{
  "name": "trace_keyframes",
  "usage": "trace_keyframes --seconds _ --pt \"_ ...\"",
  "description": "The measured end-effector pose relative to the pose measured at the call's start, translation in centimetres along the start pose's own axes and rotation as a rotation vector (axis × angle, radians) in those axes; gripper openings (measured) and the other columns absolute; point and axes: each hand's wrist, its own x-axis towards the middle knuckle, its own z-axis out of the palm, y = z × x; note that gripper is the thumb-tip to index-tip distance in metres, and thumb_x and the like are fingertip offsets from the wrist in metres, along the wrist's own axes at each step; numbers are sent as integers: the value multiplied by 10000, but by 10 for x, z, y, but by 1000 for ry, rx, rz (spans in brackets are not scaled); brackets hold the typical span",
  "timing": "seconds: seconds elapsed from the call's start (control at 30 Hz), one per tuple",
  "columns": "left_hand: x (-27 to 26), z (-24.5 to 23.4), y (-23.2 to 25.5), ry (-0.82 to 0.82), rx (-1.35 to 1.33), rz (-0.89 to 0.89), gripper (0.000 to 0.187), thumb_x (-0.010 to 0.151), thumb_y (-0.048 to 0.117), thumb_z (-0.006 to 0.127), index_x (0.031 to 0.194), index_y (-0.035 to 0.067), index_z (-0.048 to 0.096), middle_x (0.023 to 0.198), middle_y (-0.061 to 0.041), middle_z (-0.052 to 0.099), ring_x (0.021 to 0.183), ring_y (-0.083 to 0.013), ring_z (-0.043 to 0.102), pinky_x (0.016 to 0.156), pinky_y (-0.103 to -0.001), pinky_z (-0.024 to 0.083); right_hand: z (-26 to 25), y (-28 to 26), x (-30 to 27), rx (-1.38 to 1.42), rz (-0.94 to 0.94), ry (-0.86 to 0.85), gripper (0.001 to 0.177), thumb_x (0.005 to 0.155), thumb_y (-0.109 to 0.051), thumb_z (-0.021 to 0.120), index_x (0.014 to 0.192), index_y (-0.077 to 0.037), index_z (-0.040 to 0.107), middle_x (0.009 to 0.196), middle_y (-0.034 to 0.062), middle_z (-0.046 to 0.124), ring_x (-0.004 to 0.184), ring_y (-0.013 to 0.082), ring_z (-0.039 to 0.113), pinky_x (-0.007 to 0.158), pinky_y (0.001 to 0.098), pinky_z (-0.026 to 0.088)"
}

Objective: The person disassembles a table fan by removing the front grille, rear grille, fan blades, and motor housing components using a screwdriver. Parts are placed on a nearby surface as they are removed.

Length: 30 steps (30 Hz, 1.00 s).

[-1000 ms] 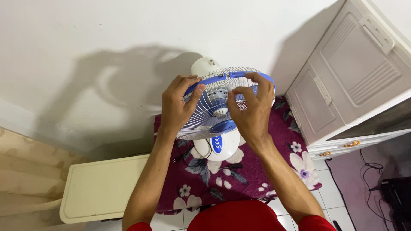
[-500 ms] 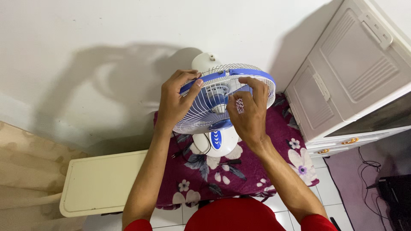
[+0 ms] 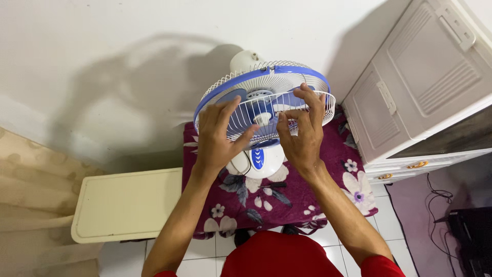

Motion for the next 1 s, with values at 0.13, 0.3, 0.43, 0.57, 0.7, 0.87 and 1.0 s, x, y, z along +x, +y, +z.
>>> trace_keyframes --seconds 0.13,0.3,0.43,0.57,0.7,0.87,1.0 --pt "0 -7 7 -88 -93 -170 679 750 438 922 1210 8 670 889 -73 656 820 -189 628 714 -364 494 -12 -5 -1 39 -6 -34 137 927 9 768 946 -45 644 1407 163 567 1467 359 495 1301 655 230" --pt "-2 -14 24 -129 -203 -185 568 775 440 911 1122 51 683 883 -29 678 725 -120 635 604 -278 515 -42 -9 -1 190 -18 -78 111 850 14 776 820 -57 696 1359 148 620 1432 341 522 1298 650 212" --pt "-7 -15 42 -175 -197 -201 560 735 436 928 1081 57 705 827 -33 660 714 -131 630 616 -296 511 -67 -13 -12 249 45 -134 152 851 11 780 786 -69 668 1326 137 657 1401 323 573 1306 637 254" --pt "-12 -10 53 -210 -232 -274 579 726 446 923 1092 54 705 841 -29 675 722 -126 639 619 -288 529 -83 -6 -27 304 78 -140 247 887 5 772 765 -80 575 1259 140 711 1389 320 620 1328 628 274" --pt "-23 -4 56 -211 -275 -246 571 748 445 915 1096 50 694 925 -27 697 757 -120 636 649 -290 530 -99 30 -46 352 103 -43 159 956 -118 731 965 -28 600 1212 167 695 1240 293 676 1249 587 396" --pt "-47 0 60 -229 -235 -253 511 693 449 946 975 88 721 773 5 610 695 -134 535 813 -337 418 -119 114 -78 85 714 -299 484 1082 -447 530 1051 11 681 947 205 688 805 231 605 741 450 494" --pt "-71 4 67 -199 -190 -259 572 627 551 931 869 108 663 777 25 579 730 -146 499 842 -358 327 -105 166 -123 53 1204 -912 838 1038 -708 376 1314 21 684 960 373 720 726 299 663 755 469 559"
